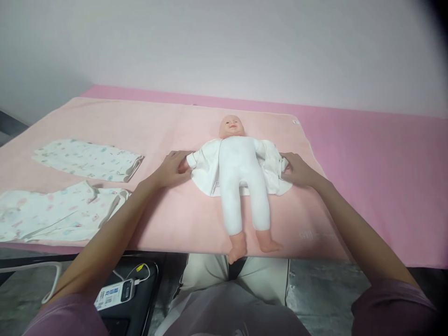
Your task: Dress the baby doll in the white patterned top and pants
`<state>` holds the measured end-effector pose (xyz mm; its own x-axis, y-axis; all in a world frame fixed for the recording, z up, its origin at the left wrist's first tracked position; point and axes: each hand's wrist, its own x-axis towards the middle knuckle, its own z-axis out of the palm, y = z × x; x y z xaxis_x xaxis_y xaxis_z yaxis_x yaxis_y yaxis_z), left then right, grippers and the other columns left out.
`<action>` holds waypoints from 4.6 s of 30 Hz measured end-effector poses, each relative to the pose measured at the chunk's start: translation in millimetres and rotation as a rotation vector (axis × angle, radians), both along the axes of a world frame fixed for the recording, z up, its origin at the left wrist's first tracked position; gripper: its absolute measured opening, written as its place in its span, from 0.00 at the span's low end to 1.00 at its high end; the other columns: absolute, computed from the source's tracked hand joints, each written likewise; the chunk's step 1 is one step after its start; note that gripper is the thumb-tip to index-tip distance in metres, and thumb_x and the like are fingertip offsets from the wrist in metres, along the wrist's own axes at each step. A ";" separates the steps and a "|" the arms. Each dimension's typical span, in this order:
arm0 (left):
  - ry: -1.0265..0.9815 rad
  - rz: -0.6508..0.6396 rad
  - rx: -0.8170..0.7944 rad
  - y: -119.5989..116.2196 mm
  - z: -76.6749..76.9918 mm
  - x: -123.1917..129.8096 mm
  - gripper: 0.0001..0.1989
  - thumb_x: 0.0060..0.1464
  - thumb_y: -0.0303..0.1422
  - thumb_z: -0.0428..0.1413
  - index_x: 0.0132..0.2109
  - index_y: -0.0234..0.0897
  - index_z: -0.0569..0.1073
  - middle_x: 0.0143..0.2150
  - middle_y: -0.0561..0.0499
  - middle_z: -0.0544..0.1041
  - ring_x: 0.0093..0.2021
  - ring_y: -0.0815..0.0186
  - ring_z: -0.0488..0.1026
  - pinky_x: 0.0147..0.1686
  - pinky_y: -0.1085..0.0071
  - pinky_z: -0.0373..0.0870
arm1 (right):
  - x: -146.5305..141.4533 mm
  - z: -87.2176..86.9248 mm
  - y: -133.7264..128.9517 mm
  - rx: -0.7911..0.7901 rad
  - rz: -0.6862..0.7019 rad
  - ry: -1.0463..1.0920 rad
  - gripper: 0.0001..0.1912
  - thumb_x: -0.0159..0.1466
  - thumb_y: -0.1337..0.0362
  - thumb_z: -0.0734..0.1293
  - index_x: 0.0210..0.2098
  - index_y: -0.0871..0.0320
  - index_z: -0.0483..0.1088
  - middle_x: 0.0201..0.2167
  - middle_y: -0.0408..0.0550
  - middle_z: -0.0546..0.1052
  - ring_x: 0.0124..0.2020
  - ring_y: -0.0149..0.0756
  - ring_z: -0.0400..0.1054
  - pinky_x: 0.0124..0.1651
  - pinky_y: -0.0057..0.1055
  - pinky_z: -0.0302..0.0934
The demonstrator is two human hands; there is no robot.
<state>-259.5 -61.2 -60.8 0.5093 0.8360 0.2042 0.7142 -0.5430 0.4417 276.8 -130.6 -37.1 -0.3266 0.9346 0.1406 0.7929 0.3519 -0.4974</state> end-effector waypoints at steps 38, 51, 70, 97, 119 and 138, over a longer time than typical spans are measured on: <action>-0.134 0.474 -0.340 23.0 22.5 93.2 0.17 0.66 0.44 0.59 0.31 0.42 0.67 0.34 0.48 0.76 0.43 0.52 0.75 0.51 0.55 0.67 | 14.7 -6.7 7.6 -0.290 -0.518 0.181 0.25 0.69 0.37 0.71 0.37 0.53 0.76 0.35 0.48 0.79 0.36 0.45 0.72 0.40 0.39 0.64; -0.349 -0.073 0.154 -41.3 29.6 155.8 0.24 0.64 0.46 0.67 0.57 0.43 0.67 0.57 0.40 0.76 0.54 0.48 0.75 0.54 0.48 0.76 | -109.5 29.4 -13.8 0.287 0.069 0.159 0.17 0.73 0.50 0.73 0.55 0.49 0.69 0.52 0.54 0.78 0.49 0.53 0.74 0.54 0.51 0.69; -0.231 -0.020 0.208 1.4 43.1 121.0 0.21 0.80 0.48 0.42 0.50 0.43 0.75 0.51 0.39 0.81 0.52 0.48 0.76 0.60 0.43 0.74 | -85.4 42.9 25.6 0.260 0.090 0.214 0.13 0.81 0.51 0.63 0.55 0.48 0.75 0.53 0.55 0.82 0.52 0.54 0.75 0.59 0.54 0.70; -0.188 -0.139 0.101 63.5 29.4 168.7 0.30 0.82 0.45 0.39 0.81 0.45 0.64 0.83 0.43 0.66 0.83 0.49 0.61 0.82 0.42 0.56 | -107.1 0.6 43.3 0.232 0.033 0.204 0.30 0.84 0.46 0.57 0.82 0.37 0.58 0.83 0.47 0.63 0.85 0.58 0.54 0.84 0.69 0.53; -0.125 0.232 -0.058 -54.7 4.7 131.1 0.09 0.64 0.31 0.57 0.48 0.44 0.64 0.38 0.50 0.81 0.41 0.51 0.77 0.50 0.53 0.69 | -77.8 -31.9 -52.7 0.030 -0.276 0.197 0.11 0.68 0.56 0.69 0.45 0.51 0.64 0.37 0.47 0.76 0.36 0.47 0.72 0.38 0.40 0.63; 0.236 0.160 0.178 -65.1 47.6 197.8 0.14 0.66 0.38 0.62 0.53 0.37 0.71 0.57 0.33 0.77 0.57 0.41 0.75 0.51 0.50 0.72 | -147.4 16.3 -21.4 0.214 -0.153 -0.268 0.10 0.72 0.57 0.69 0.45 0.54 0.66 0.42 0.56 0.80 0.40 0.50 0.73 0.40 0.39 0.57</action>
<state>-61.7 -126.3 -13.2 0.4248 0.8712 0.2461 0.8682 -0.4691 0.1620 129.5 -152.0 -20.8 -0.2369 0.9344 0.2662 0.9366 0.2924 -0.1930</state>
